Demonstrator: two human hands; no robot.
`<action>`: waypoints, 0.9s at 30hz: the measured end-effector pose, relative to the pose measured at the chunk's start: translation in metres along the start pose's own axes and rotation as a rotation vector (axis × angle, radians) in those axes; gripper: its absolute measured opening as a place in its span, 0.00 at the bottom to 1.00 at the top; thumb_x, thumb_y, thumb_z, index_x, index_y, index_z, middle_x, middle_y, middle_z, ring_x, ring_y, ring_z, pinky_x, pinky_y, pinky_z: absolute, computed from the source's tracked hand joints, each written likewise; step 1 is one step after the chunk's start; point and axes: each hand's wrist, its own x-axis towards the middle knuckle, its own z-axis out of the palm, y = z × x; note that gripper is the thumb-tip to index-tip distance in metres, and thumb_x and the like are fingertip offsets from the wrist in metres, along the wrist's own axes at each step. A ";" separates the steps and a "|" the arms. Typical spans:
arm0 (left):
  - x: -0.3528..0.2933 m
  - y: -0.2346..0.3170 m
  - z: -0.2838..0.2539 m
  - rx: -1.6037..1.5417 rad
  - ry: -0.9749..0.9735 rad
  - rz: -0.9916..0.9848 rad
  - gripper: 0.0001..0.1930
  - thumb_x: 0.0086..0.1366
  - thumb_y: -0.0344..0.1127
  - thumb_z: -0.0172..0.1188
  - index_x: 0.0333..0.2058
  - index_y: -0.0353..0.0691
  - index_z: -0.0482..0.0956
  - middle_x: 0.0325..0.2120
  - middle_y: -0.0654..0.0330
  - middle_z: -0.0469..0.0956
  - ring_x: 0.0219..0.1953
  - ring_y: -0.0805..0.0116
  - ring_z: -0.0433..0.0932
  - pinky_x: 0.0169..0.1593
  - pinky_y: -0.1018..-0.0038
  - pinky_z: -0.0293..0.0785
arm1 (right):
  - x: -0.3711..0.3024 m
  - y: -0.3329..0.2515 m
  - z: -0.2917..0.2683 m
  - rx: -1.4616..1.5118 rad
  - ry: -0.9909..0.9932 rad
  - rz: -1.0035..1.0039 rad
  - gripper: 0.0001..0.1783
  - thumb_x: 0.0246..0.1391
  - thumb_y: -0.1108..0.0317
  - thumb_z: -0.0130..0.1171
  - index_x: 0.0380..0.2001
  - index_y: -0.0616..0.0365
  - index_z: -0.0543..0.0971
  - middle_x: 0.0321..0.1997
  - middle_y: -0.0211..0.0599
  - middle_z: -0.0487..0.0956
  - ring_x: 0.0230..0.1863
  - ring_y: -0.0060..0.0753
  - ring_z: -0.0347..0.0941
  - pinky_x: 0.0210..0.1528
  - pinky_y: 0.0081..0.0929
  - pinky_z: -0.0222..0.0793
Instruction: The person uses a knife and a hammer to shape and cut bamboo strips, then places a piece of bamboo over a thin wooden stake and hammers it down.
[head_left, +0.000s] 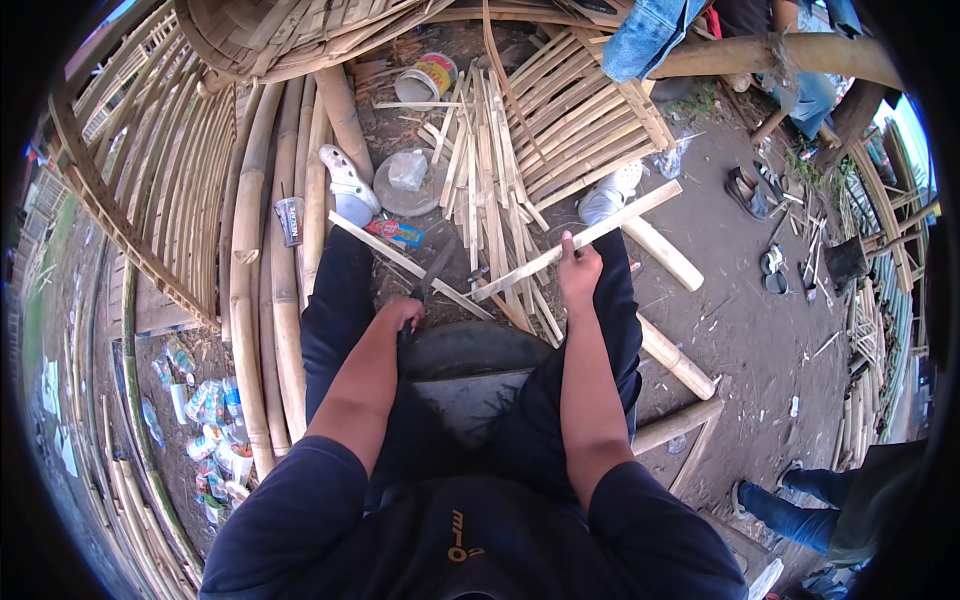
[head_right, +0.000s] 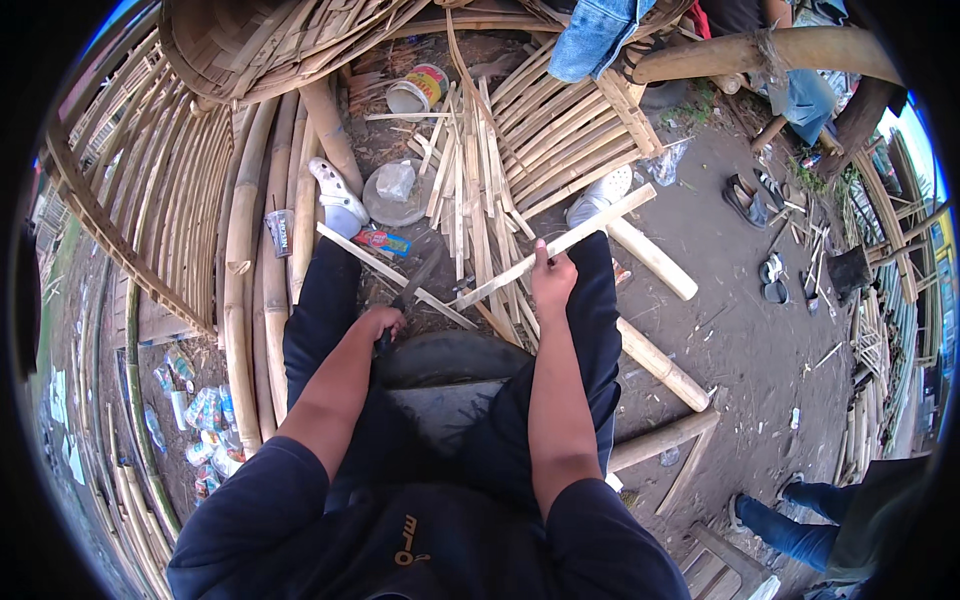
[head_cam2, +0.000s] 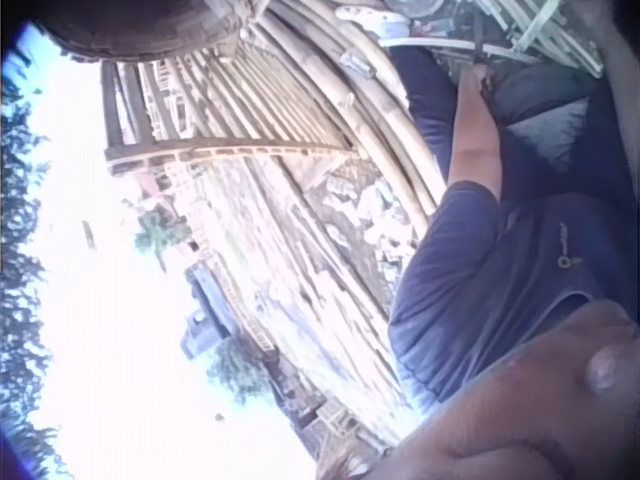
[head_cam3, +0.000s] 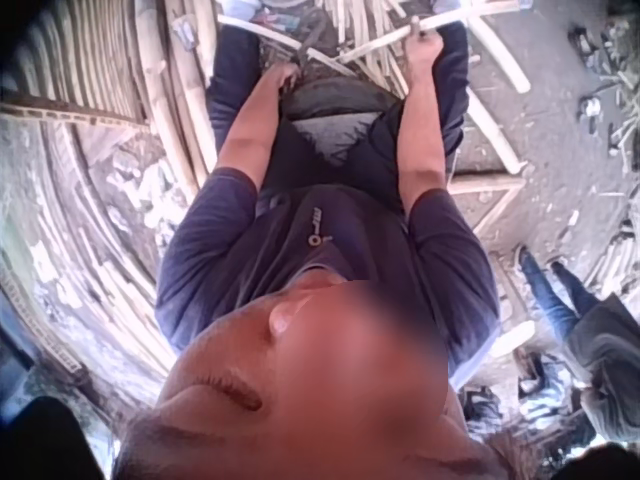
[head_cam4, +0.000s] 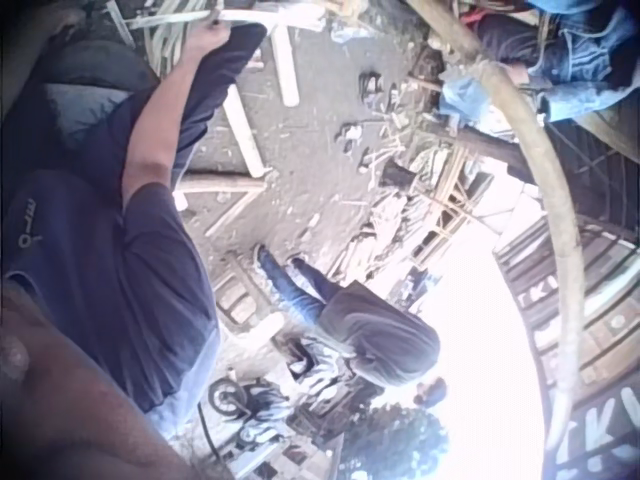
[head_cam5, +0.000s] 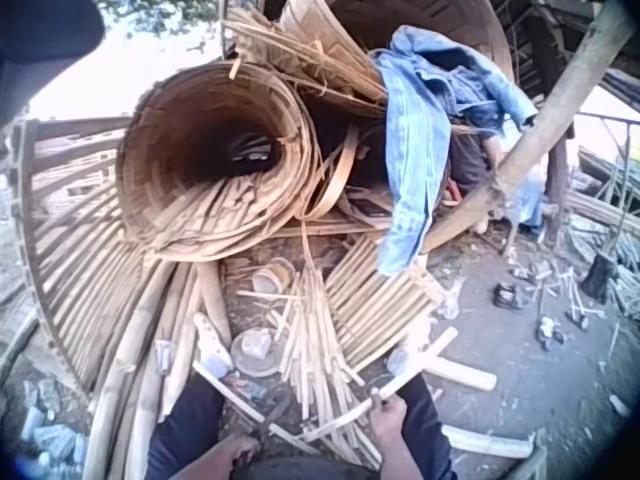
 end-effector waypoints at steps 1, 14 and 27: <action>-0.002 0.001 0.003 0.007 0.029 -0.006 0.07 0.50 0.22 0.59 0.16 0.34 0.72 0.13 0.56 0.71 0.13 0.65 0.70 0.18 0.63 0.69 | 0.000 -0.002 -0.001 0.033 0.009 0.000 0.23 0.58 0.58 0.63 0.17 0.67 0.75 0.10 0.41 0.69 0.12 0.28 0.62 0.19 0.33 0.60; -0.035 0.046 0.000 -0.587 0.019 0.218 0.06 0.53 0.25 0.66 0.24 0.38 0.76 0.16 0.63 0.71 0.17 0.70 0.71 0.24 0.72 0.70 | 0.030 0.009 -0.025 0.271 -0.017 0.018 0.18 0.62 0.60 0.60 0.27 0.66 0.79 0.16 0.28 0.72 0.20 0.15 0.60 0.22 0.23 0.57; 0.020 0.040 -0.011 -0.919 -0.009 0.274 0.14 0.54 0.29 0.61 0.41 0.46 0.77 0.31 0.67 0.75 0.34 0.71 0.75 0.40 0.72 0.75 | 0.024 0.014 -0.005 0.210 -0.290 0.033 0.18 0.60 0.60 0.62 0.23 0.64 0.78 0.14 0.23 0.68 0.18 0.12 0.57 0.20 0.21 0.54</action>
